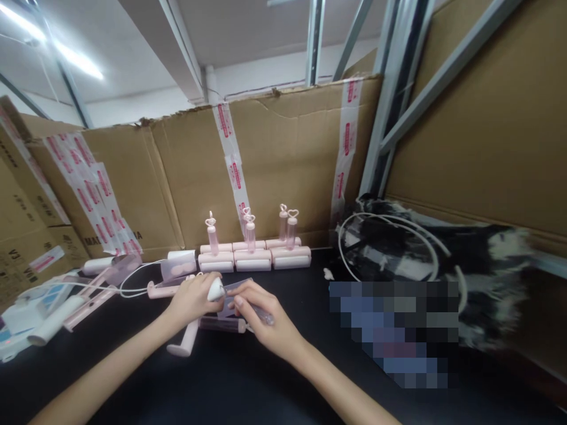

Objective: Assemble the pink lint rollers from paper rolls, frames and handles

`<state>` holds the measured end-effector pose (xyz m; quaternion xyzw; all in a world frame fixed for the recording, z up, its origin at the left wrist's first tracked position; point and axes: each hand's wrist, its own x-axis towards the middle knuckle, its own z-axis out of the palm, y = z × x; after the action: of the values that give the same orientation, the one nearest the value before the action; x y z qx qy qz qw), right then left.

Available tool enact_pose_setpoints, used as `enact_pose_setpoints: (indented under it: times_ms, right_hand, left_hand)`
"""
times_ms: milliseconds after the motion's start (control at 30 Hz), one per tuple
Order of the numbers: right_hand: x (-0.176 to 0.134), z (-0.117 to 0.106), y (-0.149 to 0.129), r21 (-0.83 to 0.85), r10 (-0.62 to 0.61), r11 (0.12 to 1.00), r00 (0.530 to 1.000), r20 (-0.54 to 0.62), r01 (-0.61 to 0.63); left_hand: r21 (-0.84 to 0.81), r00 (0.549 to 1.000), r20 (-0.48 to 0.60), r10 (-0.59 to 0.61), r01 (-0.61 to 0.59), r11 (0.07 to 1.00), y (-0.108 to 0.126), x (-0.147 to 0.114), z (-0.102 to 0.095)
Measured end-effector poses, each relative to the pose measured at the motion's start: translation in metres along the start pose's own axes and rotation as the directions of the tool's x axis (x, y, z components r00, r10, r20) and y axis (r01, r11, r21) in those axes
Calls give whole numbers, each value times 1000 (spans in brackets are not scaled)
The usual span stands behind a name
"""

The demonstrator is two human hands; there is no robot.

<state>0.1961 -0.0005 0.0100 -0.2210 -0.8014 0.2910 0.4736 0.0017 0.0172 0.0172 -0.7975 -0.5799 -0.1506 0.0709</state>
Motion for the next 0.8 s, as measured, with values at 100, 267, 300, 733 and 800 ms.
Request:
enact_pose_setpoints:
  times_ms: [100,267,300,733,800]
  right_hand:
    - [2,4,10,-67,40,997,999,22,-38]
    - [3,0,12,-40,61,997,996,-67,-64]
    - [2,-2,8,-14,38,999,994,-106,-40]
    - [-2,0,4,48,-6,999,998,-60,9]
    - [-3,2,5,22,-6,1000,999,-53,7]
  left_hand:
    - [-6,999,47,15,-14,1000,4,-3,0]
    - [49,998,27,59,-60,997,14,-10,-11]
    - [56,998,38,47,-49,997,15,-10,-13]
    - [53,999,38,-24,22,998,7,-3,-4]
    - [39,998,64,-22,19,999,5,-2,0]
